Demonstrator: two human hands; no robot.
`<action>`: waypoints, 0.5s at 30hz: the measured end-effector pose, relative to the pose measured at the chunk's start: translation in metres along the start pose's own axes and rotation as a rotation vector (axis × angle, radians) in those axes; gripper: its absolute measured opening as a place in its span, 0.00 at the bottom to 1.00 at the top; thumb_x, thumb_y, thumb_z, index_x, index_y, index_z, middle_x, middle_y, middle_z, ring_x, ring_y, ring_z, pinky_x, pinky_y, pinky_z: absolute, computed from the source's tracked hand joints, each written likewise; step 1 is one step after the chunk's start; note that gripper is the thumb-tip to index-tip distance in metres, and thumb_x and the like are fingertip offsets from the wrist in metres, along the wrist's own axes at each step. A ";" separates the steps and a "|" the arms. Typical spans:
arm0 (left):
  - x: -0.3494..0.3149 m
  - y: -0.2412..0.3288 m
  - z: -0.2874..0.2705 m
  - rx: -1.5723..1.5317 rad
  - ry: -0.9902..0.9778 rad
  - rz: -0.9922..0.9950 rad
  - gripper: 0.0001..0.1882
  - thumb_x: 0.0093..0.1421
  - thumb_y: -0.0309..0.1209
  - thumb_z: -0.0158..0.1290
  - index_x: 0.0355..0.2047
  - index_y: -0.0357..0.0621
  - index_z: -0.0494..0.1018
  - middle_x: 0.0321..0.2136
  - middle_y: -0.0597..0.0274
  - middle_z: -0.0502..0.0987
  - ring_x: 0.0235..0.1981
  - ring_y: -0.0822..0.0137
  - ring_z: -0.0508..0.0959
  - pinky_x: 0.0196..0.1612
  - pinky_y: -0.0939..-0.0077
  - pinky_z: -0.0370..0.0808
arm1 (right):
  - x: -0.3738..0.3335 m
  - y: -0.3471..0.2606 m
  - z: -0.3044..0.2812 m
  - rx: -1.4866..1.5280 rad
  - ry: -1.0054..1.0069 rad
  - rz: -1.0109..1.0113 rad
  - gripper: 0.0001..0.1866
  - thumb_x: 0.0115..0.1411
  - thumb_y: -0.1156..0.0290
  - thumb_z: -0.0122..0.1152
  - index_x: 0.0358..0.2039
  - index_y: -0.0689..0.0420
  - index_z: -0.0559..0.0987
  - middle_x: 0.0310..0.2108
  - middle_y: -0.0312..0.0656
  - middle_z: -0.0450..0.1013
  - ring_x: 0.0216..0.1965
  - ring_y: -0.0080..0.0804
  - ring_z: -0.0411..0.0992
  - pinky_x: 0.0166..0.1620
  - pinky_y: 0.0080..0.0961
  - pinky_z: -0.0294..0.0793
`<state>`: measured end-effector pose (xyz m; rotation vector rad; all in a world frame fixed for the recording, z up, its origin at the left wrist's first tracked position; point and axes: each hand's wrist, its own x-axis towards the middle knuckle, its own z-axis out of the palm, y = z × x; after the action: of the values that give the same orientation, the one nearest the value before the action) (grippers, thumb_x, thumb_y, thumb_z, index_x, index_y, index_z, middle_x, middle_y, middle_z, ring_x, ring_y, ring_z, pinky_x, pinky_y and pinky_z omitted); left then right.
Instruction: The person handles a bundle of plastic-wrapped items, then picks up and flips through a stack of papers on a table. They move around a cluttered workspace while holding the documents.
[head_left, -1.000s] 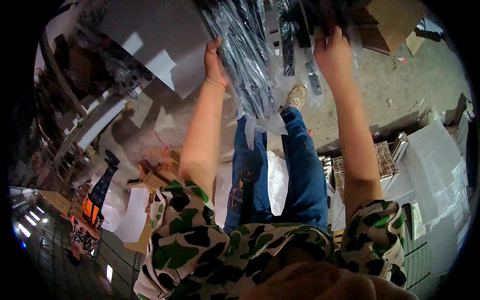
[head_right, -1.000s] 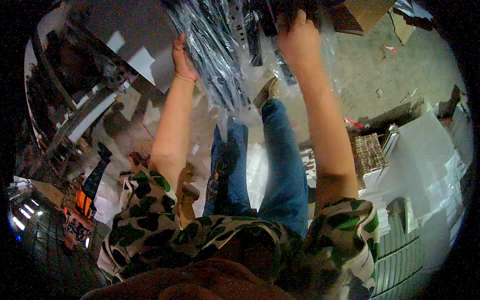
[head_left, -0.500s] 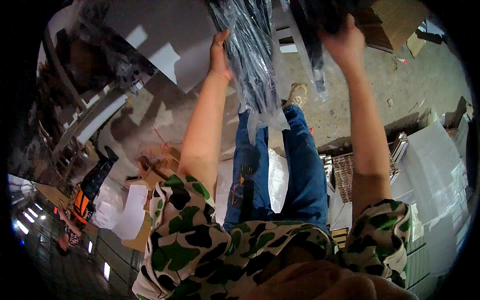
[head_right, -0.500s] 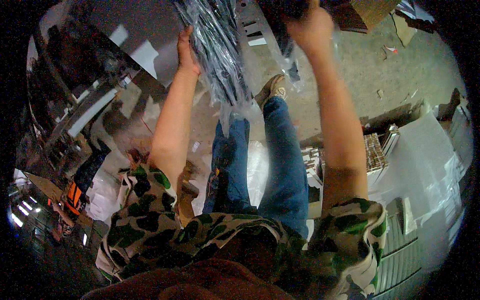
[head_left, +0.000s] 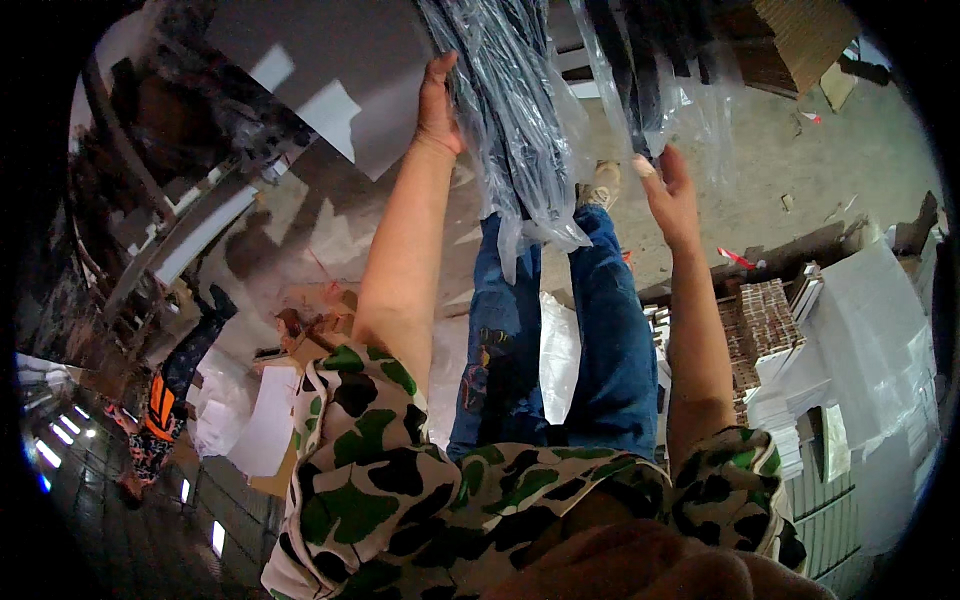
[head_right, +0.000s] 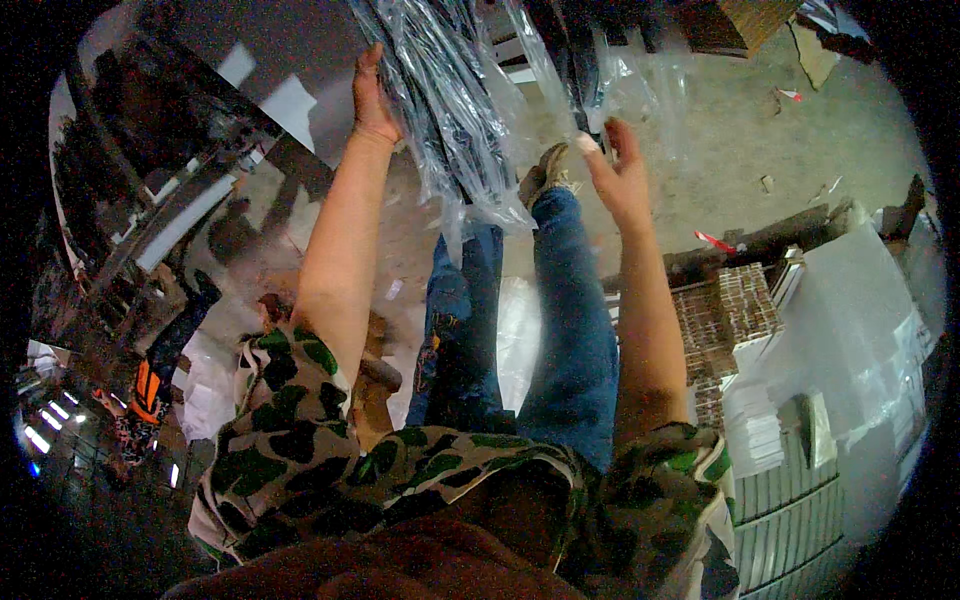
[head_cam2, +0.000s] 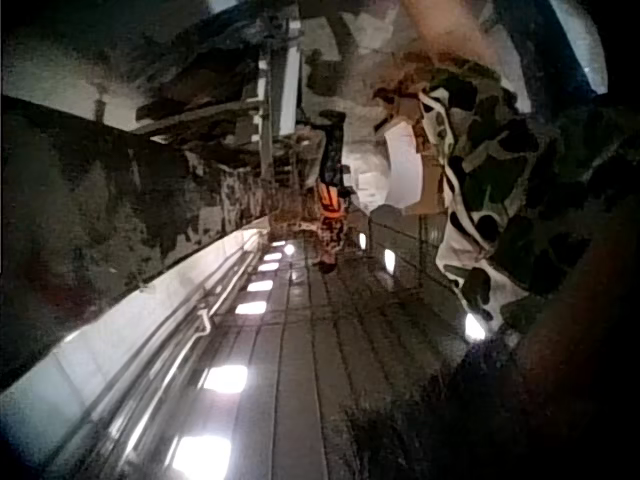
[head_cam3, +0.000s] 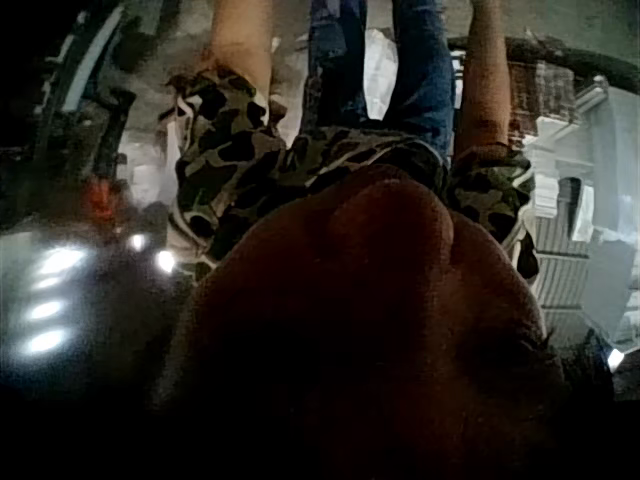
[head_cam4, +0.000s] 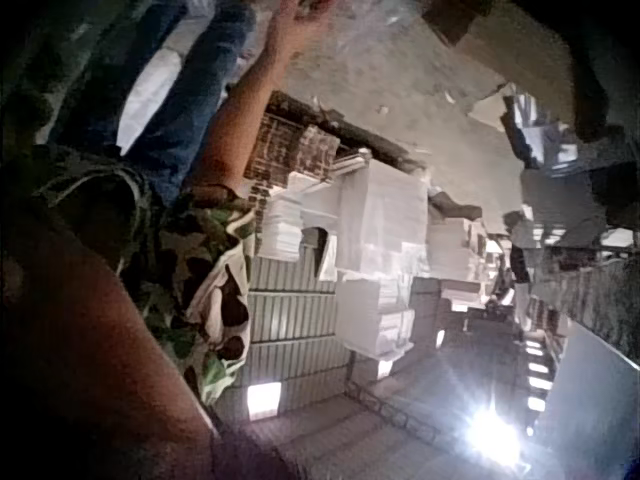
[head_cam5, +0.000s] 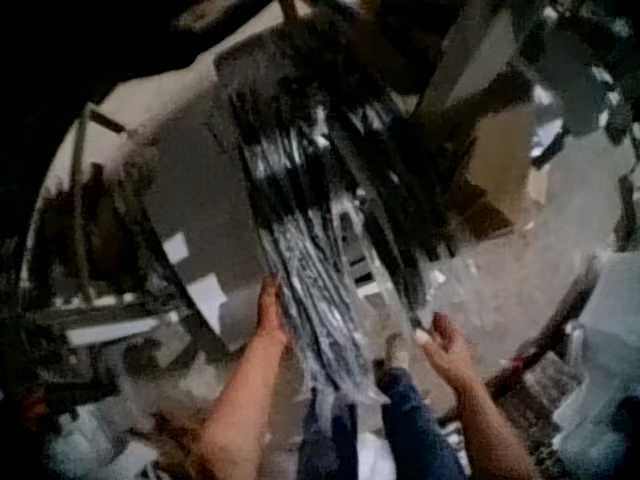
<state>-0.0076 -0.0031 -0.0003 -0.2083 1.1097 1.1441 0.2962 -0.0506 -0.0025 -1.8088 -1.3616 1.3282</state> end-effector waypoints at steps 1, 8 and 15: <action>0.001 0.000 -0.002 -0.009 -0.014 -0.007 0.30 0.44 0.49 0.56 0.43 0.44 0.69 0.38 0.58 0.75 0.39 0.57 0.73 0.45 0.60 0.69 | 0.011 -0.012 0.004 0.040 -0.200 0.211 0.21 0.54 0.61 0.60 0.41 0.64 0.72 0.37 0.41 0.72 0.37 0.25 0.70 0.40 0.22 0.68; 0.000 -0.005 0.005 -0.096 -0.058 -0.006 0.28 0.45 0.48 0.55 0.44 0.45 0.69 0.39 0.60 0.74 0.41 0.57 0.73 0.46 0.60 0.69 | 0.042 -0.014 0.074 0.446 -0.634 0.725 0.21 0.58 0.58 0.54 0.45 0.60 0.71 0.40 0.37 0.71 0.42 0.26 0.68 0.45 0.23 0.66; -0.004 -0.009 0.009 -0.124 -0.046 -0.031 0.29 0.44 0.47 0.55 0.44 0.42 0.68 0.40 0.56 0.74 0.40 0.53 0.73 0.48 0.56 0.68 | 0.038 -0.031 0.067 0.387 -0.569 0.612 0.15 0.57 0.65 0.54 0.43 0.59 0.73 0.34 0.33 0.73 0.34 0.21 0.68 0.39 0.18 0.66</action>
<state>0.0049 -0.0040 0.0041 -0.2937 0.9927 1.1857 0.2232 -0.0140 -0.0180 -1.6929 -0.6960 2.3759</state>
